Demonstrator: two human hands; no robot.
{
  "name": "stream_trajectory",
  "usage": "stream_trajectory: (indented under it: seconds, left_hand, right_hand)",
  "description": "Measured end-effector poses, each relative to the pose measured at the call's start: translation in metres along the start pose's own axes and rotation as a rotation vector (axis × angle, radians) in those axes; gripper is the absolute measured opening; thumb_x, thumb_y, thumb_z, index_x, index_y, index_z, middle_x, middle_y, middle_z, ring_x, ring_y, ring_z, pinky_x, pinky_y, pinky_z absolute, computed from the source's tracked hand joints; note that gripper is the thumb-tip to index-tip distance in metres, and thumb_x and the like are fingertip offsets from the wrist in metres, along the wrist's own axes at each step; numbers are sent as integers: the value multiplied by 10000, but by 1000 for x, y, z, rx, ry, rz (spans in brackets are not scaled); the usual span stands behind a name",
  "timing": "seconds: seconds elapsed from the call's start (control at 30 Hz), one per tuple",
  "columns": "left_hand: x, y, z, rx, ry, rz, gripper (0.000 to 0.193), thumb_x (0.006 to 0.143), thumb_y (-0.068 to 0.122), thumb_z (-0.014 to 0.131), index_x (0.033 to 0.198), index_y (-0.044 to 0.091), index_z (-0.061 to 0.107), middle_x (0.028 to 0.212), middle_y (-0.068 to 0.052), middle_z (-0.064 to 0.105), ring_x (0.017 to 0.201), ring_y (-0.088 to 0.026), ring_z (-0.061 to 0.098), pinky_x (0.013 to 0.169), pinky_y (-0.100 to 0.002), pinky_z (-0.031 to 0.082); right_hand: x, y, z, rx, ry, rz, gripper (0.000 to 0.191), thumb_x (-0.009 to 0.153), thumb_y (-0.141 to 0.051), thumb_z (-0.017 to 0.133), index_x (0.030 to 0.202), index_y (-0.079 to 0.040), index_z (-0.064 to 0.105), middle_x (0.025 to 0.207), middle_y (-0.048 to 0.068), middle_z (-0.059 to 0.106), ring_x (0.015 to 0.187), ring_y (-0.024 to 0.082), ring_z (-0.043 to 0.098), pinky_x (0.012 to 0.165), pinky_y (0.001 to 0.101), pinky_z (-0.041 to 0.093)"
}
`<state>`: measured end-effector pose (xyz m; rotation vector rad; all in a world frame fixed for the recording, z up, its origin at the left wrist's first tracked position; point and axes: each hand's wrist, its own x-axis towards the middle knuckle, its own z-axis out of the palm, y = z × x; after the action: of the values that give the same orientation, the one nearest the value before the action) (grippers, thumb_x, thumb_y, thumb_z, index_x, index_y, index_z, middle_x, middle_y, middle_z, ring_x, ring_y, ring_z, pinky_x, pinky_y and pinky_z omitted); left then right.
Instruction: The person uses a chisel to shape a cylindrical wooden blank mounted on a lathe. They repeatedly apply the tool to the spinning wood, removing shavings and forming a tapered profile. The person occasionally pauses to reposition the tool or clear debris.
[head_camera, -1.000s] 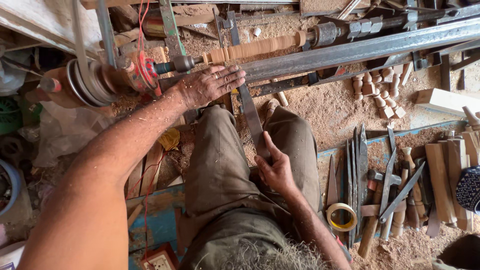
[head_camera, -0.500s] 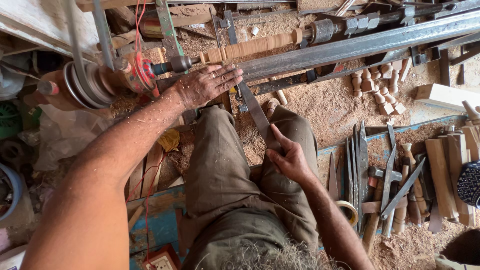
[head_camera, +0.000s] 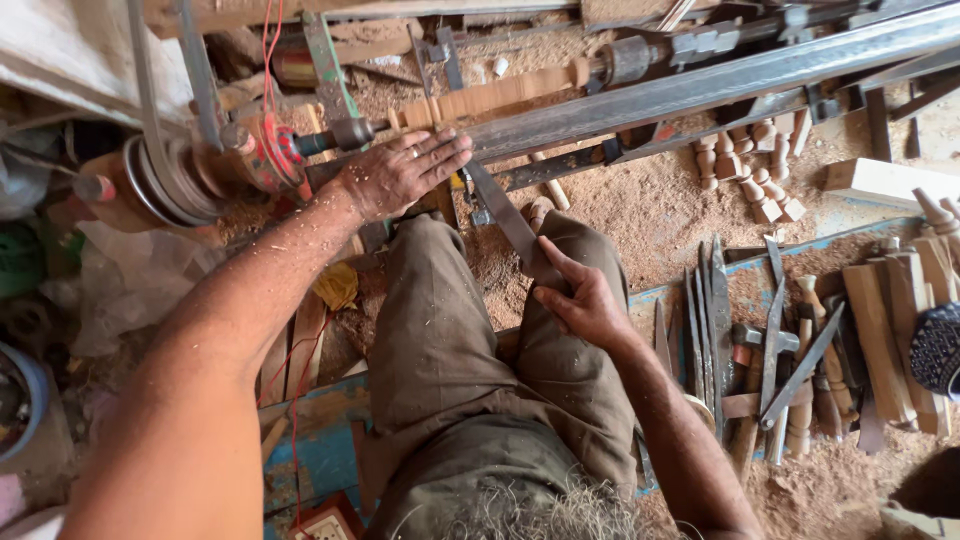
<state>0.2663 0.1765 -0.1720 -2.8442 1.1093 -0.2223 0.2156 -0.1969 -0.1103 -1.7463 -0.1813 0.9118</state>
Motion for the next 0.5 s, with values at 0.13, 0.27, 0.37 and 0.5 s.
stream_trajectory:
  seconds: [0.13, 0.27, 0.37, 0.5]
  left_hand:
    - [7, 1, -3, -14, 37, 172, 928, 833, 266, 690, 1608, -6, 258, 1700, -161, 255, 1570, -238, 323, 1283, -390, 237]
    - [45, 13, 5, -235, 124, 163, 990, 875, 425, 705, 1616, -3, 207, 1712, -173, 186, 1583, -261, 272, 1318, -390, 175]
    - [83, 18, 12, -254, 28, 145, 979, 888, 451, 684, 1599, -23, 207, 1692, -203, 185, 1561, -297, 257, 1293, -425, 155]
    - [102, 17, 15, -209, 85, 162, 869, 925, 371, 645, 1609, -15, 274, 1694, -186, 215, 1550, -283, 275, 1285, -433, 152]
  right_hand:
    - [-24, 13, 23, -55, 114, -37, 742, 935, -52, 704, 1590, -114, 362, 750, -75, 673, 455, 32, 504, 409, 228, 451]
    - [-31, 26, 45, 255, 203, -93, 758, 952, -55, 691, 1625, -121, 346, 645, -36, 581, 455, 35, 472, 398, 226, 399]
    - [-27, 28, 36, 227, 288, -81, 767, 942, -59, 695, 1620, -139, 347, 633, -27, 591, 444, 43, 477, 391, 229, 394]
    - [-27, 24, 3, 88, 296, 46, 781, 929, -65, 710, 1609, -167, 341, 566, -11, 574, 418, 55, 482, 370, 241, 399]
